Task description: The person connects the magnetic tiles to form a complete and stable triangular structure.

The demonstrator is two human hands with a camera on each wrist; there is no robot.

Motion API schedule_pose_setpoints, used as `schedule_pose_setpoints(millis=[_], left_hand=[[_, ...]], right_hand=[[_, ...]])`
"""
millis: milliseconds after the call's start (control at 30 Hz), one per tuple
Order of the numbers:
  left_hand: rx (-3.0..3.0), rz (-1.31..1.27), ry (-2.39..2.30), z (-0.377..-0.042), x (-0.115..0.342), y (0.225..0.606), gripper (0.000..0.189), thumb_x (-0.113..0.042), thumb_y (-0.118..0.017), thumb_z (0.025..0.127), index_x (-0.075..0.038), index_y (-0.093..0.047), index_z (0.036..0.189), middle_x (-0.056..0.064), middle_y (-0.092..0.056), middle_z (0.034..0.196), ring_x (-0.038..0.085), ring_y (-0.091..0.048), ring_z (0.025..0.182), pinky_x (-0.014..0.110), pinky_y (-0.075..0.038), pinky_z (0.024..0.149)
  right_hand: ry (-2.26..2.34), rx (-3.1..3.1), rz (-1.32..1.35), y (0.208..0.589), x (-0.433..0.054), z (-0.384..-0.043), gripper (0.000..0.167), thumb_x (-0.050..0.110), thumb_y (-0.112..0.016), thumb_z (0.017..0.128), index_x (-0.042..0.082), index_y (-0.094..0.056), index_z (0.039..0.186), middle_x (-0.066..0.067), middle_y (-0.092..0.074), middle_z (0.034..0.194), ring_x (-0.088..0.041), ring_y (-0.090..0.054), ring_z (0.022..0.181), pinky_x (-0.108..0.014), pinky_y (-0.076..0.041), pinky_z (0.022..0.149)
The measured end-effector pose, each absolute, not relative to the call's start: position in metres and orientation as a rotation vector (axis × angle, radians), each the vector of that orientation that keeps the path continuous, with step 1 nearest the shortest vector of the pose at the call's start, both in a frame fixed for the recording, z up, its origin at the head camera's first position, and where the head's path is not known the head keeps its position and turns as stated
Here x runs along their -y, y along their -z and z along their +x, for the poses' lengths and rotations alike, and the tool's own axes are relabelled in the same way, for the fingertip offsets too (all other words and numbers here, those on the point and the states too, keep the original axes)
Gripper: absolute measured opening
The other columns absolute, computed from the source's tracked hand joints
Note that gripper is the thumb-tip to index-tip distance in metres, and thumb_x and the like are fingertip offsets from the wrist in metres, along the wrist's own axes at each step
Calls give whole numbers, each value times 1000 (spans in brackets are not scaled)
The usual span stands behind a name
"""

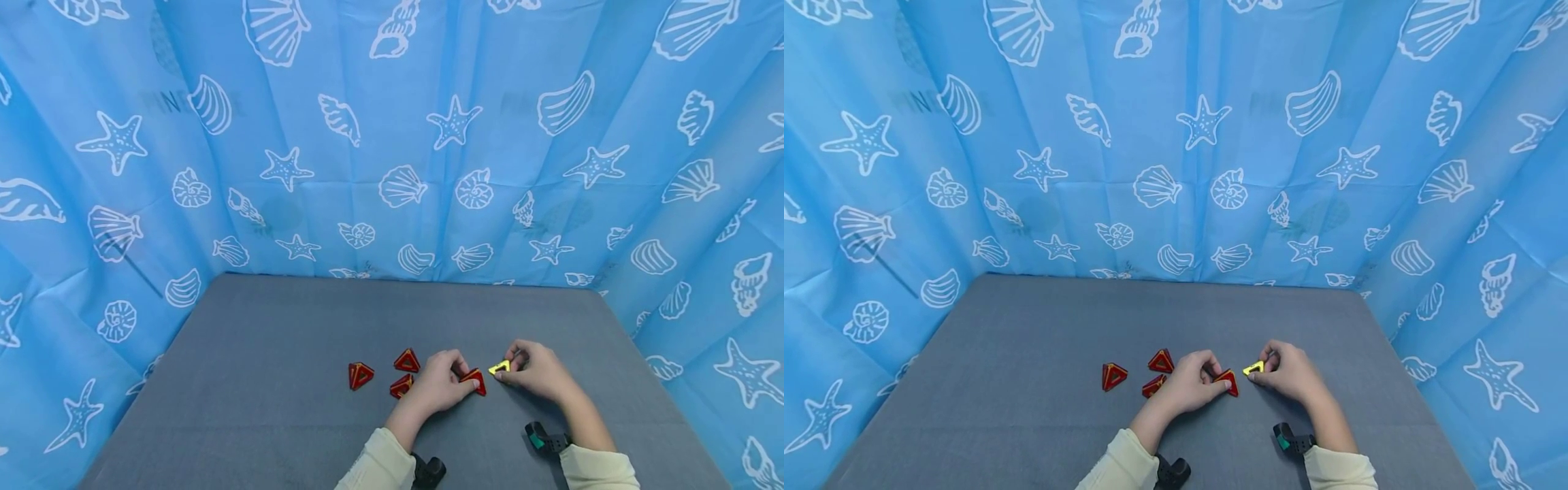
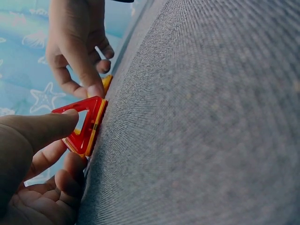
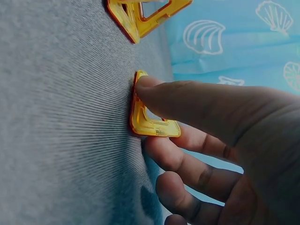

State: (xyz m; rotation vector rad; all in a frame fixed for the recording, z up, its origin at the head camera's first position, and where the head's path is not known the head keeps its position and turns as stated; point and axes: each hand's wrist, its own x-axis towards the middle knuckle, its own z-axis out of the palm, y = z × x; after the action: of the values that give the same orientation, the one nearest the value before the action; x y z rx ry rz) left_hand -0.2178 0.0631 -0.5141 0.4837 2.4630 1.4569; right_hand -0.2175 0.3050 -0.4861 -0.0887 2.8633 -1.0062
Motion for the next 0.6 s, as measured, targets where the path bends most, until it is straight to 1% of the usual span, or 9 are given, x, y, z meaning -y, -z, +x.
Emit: schedule_pose_setpoints(millis=[167, 600], left_hand=[[-2460, 495, -1457, -218, -63, 515, 21, -27, -83, 95, -17, -64, 95, -5, -57, 82, 8, -51, 64, 24, -44, 58], [-2428, 523, -1478, -219, -62, 514, 21, -24, -83, 95, -14, -64, 95, -6, -57, 79, 6, -52, 63, 23, -44, 56]], right_hand=[[1010, -2851, -91, 487, -303, -213, 36, 23, -91, 84, 3, -66, 101, -2, -64, 79, -15, -53, 69, -27, -41, 59], [1086, -2816, -115, 489, -296, -212, 31, 20, -89, 87, 3, -66, 98, -3, -69, 80, -14, -59, 70, -28, -46, 58]])
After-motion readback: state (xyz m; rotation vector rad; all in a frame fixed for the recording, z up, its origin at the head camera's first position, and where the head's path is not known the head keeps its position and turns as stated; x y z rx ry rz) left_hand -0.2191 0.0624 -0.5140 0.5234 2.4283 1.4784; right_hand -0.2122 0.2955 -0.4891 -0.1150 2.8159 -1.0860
